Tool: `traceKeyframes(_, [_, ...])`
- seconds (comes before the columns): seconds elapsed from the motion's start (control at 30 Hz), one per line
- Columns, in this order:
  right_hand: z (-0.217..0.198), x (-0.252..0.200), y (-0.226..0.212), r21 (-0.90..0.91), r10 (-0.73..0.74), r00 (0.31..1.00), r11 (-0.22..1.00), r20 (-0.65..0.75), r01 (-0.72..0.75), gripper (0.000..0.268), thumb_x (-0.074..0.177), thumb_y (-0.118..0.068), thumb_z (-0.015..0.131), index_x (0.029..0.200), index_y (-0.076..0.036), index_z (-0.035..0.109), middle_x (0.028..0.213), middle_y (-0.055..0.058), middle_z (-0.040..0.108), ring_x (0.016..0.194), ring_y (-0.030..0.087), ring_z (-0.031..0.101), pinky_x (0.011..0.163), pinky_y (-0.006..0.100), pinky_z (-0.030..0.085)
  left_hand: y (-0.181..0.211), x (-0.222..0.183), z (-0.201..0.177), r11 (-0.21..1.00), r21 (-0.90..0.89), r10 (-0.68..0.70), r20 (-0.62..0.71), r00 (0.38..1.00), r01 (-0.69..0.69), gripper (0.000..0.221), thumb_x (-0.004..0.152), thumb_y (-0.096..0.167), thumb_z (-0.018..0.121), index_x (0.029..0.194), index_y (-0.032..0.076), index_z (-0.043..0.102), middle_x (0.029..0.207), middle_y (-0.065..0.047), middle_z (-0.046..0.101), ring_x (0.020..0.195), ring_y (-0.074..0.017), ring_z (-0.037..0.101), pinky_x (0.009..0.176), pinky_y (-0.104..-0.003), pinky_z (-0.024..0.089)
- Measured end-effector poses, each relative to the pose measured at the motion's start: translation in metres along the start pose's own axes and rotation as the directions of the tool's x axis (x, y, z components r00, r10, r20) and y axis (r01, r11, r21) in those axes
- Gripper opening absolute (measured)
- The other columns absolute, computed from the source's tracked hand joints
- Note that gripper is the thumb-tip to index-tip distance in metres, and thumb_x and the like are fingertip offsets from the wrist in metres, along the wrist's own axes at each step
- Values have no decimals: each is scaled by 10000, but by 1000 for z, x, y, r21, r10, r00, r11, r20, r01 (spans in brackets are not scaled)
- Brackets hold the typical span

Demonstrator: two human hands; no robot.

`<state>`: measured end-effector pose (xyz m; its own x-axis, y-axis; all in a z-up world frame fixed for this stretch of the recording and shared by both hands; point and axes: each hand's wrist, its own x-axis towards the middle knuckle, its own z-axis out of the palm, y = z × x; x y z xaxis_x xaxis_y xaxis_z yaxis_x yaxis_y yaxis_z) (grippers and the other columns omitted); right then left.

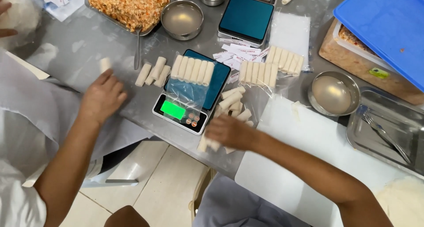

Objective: The person wraps prepared spring rolls into clear plastic bags, placing them on a digital scale for weighing and then into a larger pile.

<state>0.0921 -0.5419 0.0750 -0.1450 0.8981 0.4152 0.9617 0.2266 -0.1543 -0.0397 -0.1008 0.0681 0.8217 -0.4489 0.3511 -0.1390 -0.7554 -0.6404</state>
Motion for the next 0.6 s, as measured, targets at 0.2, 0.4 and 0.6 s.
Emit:
traceKeyframes(0.2, [18,8,-28,-284,-202,978,942,-52,180,119,942,-71,697,996,-119,604,929,57,571,854,242,560,694,358,454,32,61,55,971,-213,20,-368,929,-106,262,973,12,593,715,48,623,753,-72,583,831,-262,634,1015,-450,573])
traceKeyframes(0.4, [25,-3,-24,-151,-94,995,984,25,97,200,905,-11,673,1078,-89,609,1059,80,578,922,258,555,741,364,458,7,38,13,990,-91,96,-147,984,-110,66,939,68,617,955,42,675,961,-131,649,1021,-318,679,1066,-433,562])
traceKeyframes(0.6, [-33,48,-7,674,243,967,728,-81,-127,327,922,-110,722,1216,2,634,1172,196,643,1105,405,633,955,515,509,-45,-57,115,604,786,-250,345,905,-133,375,1094,332,560,1385,109,637,1171,-96,633,1104,-291,669,985,-332,536])
